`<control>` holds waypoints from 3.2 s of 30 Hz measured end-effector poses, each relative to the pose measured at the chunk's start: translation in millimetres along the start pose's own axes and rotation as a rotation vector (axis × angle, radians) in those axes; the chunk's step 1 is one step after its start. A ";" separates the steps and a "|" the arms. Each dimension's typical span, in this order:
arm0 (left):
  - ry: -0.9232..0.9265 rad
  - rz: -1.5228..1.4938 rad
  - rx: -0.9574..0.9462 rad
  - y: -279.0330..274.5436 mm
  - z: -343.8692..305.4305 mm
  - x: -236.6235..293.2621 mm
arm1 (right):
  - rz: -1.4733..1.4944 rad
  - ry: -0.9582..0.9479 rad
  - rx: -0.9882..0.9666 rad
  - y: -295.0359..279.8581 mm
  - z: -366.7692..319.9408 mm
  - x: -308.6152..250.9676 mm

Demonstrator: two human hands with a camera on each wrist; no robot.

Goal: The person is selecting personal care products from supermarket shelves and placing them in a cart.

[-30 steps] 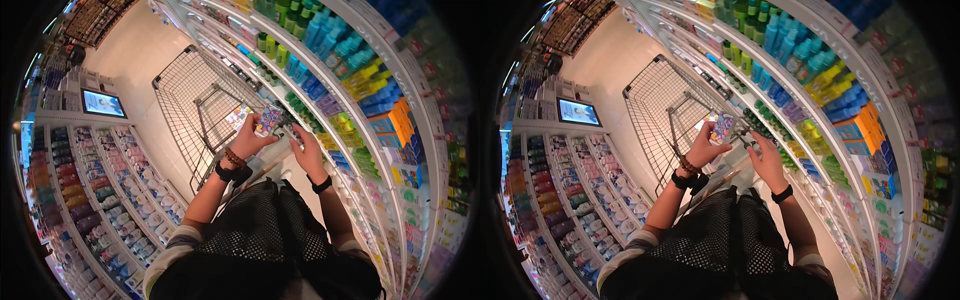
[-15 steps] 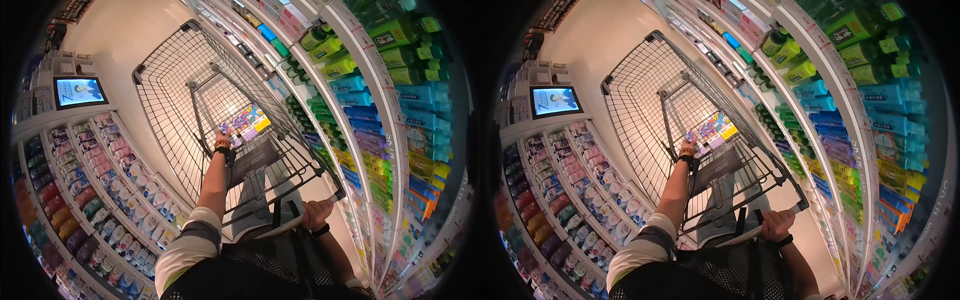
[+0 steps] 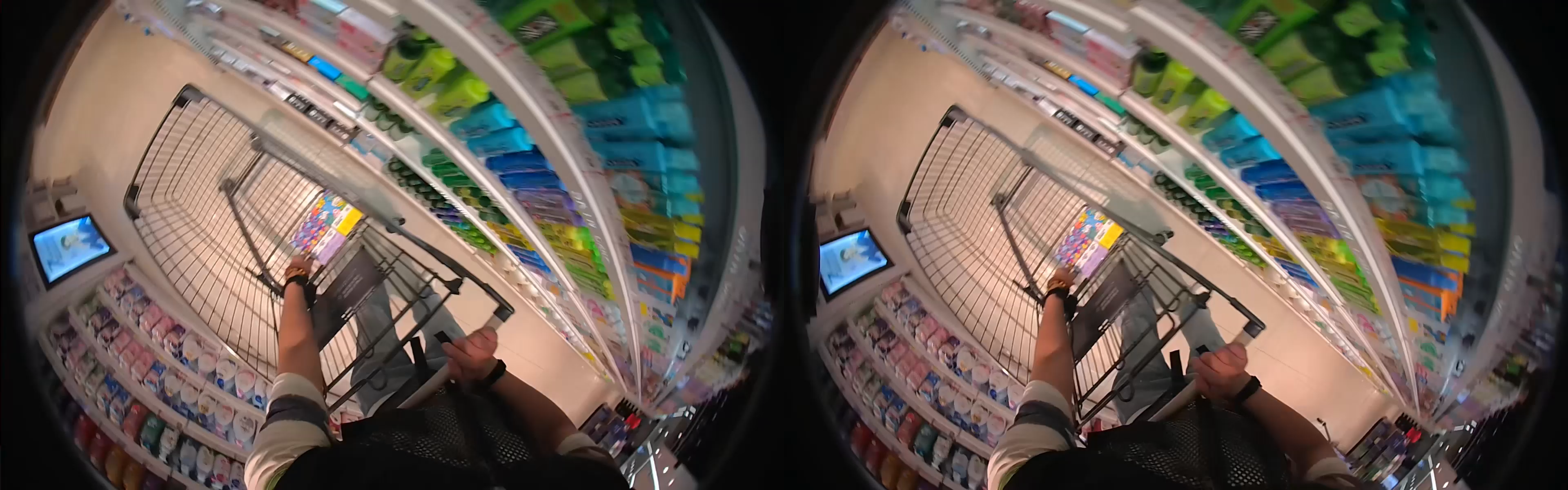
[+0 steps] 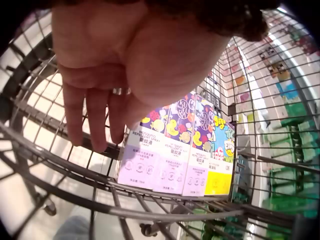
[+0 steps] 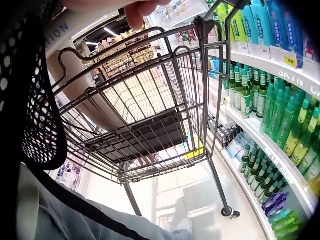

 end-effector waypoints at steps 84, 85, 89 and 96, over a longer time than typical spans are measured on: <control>-0.335 -0.707 0.301 11.4 -33.6 -12.1 | -0.160 0.069 -0.198 -4.4 1.3 -8.8; -0.317 -0.295 0.338 -8.9 -42.6 -0.2 | -0.161 0.072 -0.188 -0.6 3.8 -10.9; -0.380 -0.456 0.314 -7.5 -54.0 0.7 | -0.152 0.074 -0.174 -5.4 10.2 -11.7; -0.029 0.271 -0.046 -47.8 -139.4 44.1 | -0.050 0.021 -0.005 -8.8 26.3 -6.9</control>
Point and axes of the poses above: each hand's wrist, its own z-axis towards the middle knuckle, its own y-axis out of the palm, x = y × z, the point moved 2 cm from there along z, towards the middle knuckle, and after that the axes turned 5 degrees about -z, right-handed, at the moved point
